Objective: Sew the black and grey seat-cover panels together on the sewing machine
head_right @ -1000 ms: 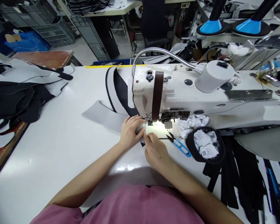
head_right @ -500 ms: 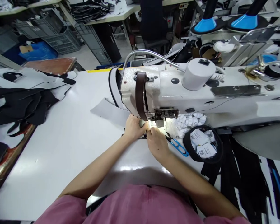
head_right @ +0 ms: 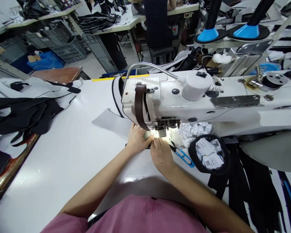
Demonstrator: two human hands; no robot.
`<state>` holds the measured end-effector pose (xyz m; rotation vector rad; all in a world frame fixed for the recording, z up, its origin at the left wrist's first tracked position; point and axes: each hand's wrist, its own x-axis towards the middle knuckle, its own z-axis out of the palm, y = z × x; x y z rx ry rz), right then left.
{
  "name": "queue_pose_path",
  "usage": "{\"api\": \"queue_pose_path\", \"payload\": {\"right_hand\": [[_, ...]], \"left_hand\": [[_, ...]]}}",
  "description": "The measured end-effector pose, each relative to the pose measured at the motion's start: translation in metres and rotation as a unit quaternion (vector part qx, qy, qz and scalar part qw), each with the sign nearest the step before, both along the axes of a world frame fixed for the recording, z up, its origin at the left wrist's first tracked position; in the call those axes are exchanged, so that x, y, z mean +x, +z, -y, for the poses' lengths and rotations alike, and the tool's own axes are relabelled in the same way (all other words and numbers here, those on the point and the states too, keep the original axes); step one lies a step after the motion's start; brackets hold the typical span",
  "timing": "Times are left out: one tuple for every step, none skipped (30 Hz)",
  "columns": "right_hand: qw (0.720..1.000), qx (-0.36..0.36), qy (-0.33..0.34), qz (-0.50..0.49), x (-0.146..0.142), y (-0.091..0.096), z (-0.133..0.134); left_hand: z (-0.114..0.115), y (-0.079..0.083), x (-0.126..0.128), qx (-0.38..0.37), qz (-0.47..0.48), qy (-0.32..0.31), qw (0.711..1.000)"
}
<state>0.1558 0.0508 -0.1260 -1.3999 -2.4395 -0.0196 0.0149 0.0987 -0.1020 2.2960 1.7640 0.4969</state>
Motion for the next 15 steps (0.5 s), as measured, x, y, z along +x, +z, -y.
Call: {"api": "queue_pose_path", "payload": {"right_hand": [[1.000, 0.000, 0.002, 0.000, -0.001, 0.001, 0.001], [1.000, 0.003, 0.004, -0.001, -0.001, 0.002, 0.003], [1.000, 0.005, 0.004, -0.001, -0.002, 0.003, 0.004], [1.000, 0.007, 0.003, -0.002, -0.002, 0.004, 0.006], [1.000, 0.007, 0.002, -0.003, -0.003, 0.004, 0.007], [1.000, 0.007, -0.001, -0.003, -0.003, 0.005, 0.008], [1.000, 0.006, -0.002, -0.004, -0.004, 0.005, 0.008], [1.000, 0.007, -0.003, -0.005, -0.004, 0.004, 0.007], [1.000, 0.008, -0.001, -0.006, -0.004, 0.004, 0.006], [1.000, 0.010, 0.003, -0.007, -0.005, 0.003, 0.004], [1.000, 0.011, 0.006, -0.008, -0.005, 0.002, 0.003], [1.000, 0.008, 0.009, -0.011, -0.004, 0.002, 0.001], [1.000, 0.003, 0.011, -0.015, -0.004, 0.002, -0.001], [1.000, -0.005, 0.009, -0.017, -0.004, 0.002, -0.002], [1.000, -0.013, 0.006, -0.019, -0.003, 0.002, -0.004]], "left_hand": [[0.002, 0.001, -0.001, -0.009, 0.000, -0.005, 1.000], [0.003, 0.001, -0.002, -0.016, -0.001, -0.010, 1.000], [0.005, 0.001, -0.002, -0.021, -0.001, -0.013, 1.000], [0.006, 0.001, -0.003, -0.025, -0.002, -0.015, 1.000], [0.007, 0.001, -0.003, -0.025, -0.003, -0.015, 1.000], [0.007, 0.000, -0.003, -0.024, -0.005, -0.015, 1.000], [0.006, 0.000, -0.004, -0.023, -0.007, -0.017, 1.000], [0.004, -0.001, -0.004, -0.022, -0.009, -0.018, 1.000], [0.001, -0.001, -0.005, -0.022, -0.011, -0.020, 1.000], [-0.002, -0.001, -0.005, -0.022, -0.012, -0.023, 0.999], [-0.007, -0.001, -0.006, -0.022, -0.012, -0.026, 0.999], [-0.011, -0.001, -0.007, -0.022, -0.012, -0.029, 0.999], [-0.016, -0.001, -0.008, -0.020, -0.012, -0.032, 0.999], [-0.021, -0.001, -0.009, -0.018, -0.012, -0.035, 0.999], [-0.025, -0.001, -0.009, -0.015, -0.013, -0.039, 0.999]]}}
